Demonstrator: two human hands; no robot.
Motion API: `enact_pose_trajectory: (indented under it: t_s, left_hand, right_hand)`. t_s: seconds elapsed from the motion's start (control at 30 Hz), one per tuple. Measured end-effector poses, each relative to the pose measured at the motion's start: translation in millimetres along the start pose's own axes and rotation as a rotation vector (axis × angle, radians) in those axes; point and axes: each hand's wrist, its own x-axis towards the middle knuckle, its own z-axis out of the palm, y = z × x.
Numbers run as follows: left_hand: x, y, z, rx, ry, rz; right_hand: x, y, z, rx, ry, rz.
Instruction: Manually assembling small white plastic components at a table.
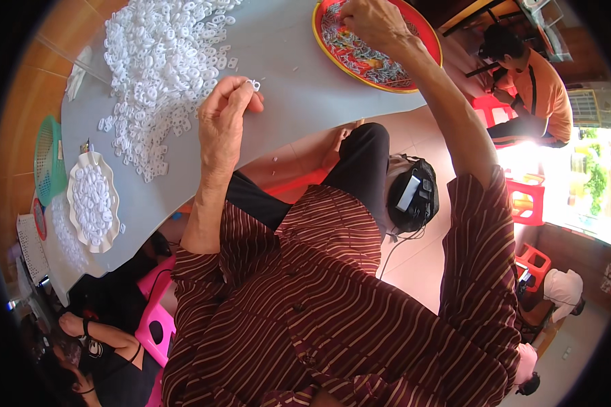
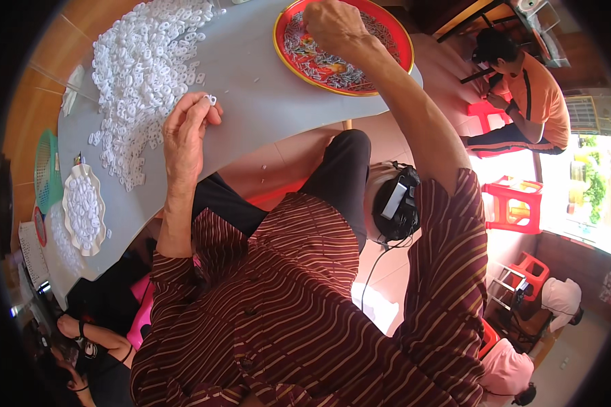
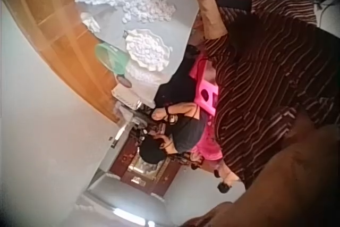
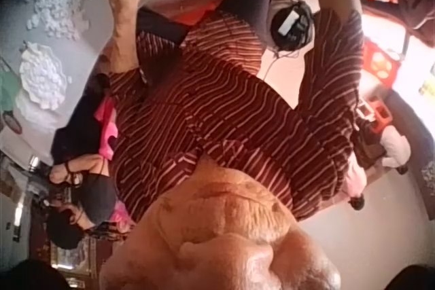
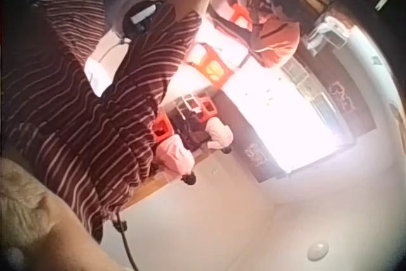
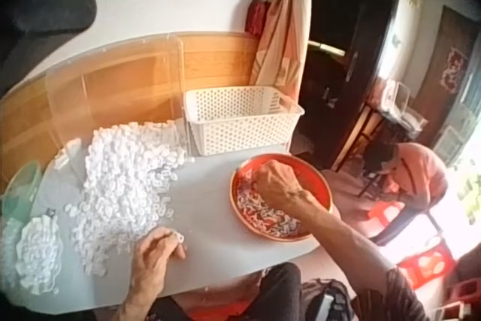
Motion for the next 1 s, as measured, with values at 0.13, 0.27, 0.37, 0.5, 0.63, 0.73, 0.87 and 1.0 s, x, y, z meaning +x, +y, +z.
enact_pose_trajectory:
  t_s: [0.13,0.27,0.37,0.5,0.63,0.73,0.87,1.0]
  left_hand:
    - [-2.6,3.9,1.8,0.059,0.0,-0.007]
    - [-1.4,3.7,-0.8,0.099,0.01,-0.008]
    - [-0.4,6.1,0.2,0.14,0.005,-0.003]
    - [-0.6,-4.3,-3.8,0.04,-0.023,0.082]
    - [-0.6,-4.0,-2.9,0.109,-0.029,0.049]
    - [-1.9,-4.0,-2.4,0.095,-0.061,0.027]
    - [-6.3,-1.7,-1.0,0.092,-0.077,0.006]
    - [-11.0,-0.8,1.5,0.181,-0.067,0.056]
  right_hand:
    - [12.5,7.1,13.0,-0.227,-0.058,-0.121]
    - [15.2,-1.0,3.4,-0.086,0.07,-0.168]
    - [2.5,-18.0,-20.8,0.083,0.006,0.009]
    - [-28.2,-69.5,-23.0,0.545,0.119,-0.014]
    - [-62.7,-92.9,16.6,1.17,-0.148,0.128]
    - [-76.5,-108.6,24.9,1.36,-0.155,0.203]
    - [-81.3,-105.9,40.9,1.544,-0.092,0.179]
    - [-81.9,-111.0,42.0,1.58,-0.032,0.21]
